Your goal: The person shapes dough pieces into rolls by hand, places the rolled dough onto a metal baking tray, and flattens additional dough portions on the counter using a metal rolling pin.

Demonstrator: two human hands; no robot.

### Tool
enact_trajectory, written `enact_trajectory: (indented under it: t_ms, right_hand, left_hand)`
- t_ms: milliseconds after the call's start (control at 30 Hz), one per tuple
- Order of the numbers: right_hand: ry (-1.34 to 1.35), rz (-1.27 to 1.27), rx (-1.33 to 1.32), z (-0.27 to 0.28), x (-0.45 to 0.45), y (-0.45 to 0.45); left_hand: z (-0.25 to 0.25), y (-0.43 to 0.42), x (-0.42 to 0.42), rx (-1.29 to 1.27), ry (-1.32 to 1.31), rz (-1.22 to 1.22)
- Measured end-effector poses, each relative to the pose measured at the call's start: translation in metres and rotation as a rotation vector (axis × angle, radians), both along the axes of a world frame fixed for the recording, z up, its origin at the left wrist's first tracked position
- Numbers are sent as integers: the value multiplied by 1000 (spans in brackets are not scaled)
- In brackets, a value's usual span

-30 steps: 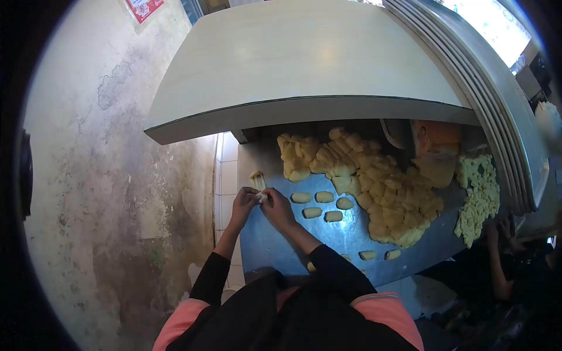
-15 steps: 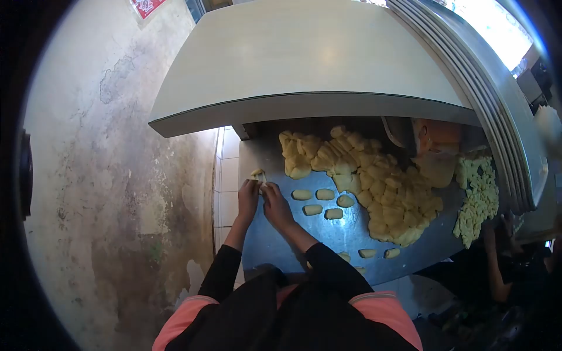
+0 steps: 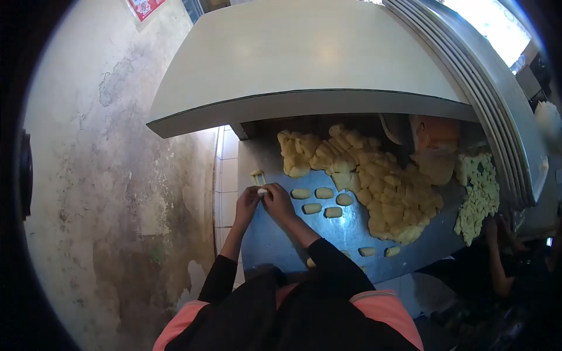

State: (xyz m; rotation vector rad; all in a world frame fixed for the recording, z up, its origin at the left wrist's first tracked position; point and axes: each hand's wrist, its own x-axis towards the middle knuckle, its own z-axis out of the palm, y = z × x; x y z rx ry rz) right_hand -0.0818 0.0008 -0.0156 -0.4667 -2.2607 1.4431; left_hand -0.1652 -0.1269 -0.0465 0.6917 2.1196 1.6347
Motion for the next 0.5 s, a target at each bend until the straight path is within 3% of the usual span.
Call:
enact_trajectory:
  t_ms: [200,300,367,500]
  right_hand:
    - [-87,8,175,-20,-20,4]
    - [-86,-68,249,-12,-34,5]
    - [-2,-173,254,5,-37,4]
    - [-4,32,362,-2,-33,14]
  left_hand:
    - [17,3,-6,-107,-165,89]
    - [10,11,-21,-377,339,82]
    - [-1,13,-29,-389,424,89]
    - [29,18,-24,-422,410,161]
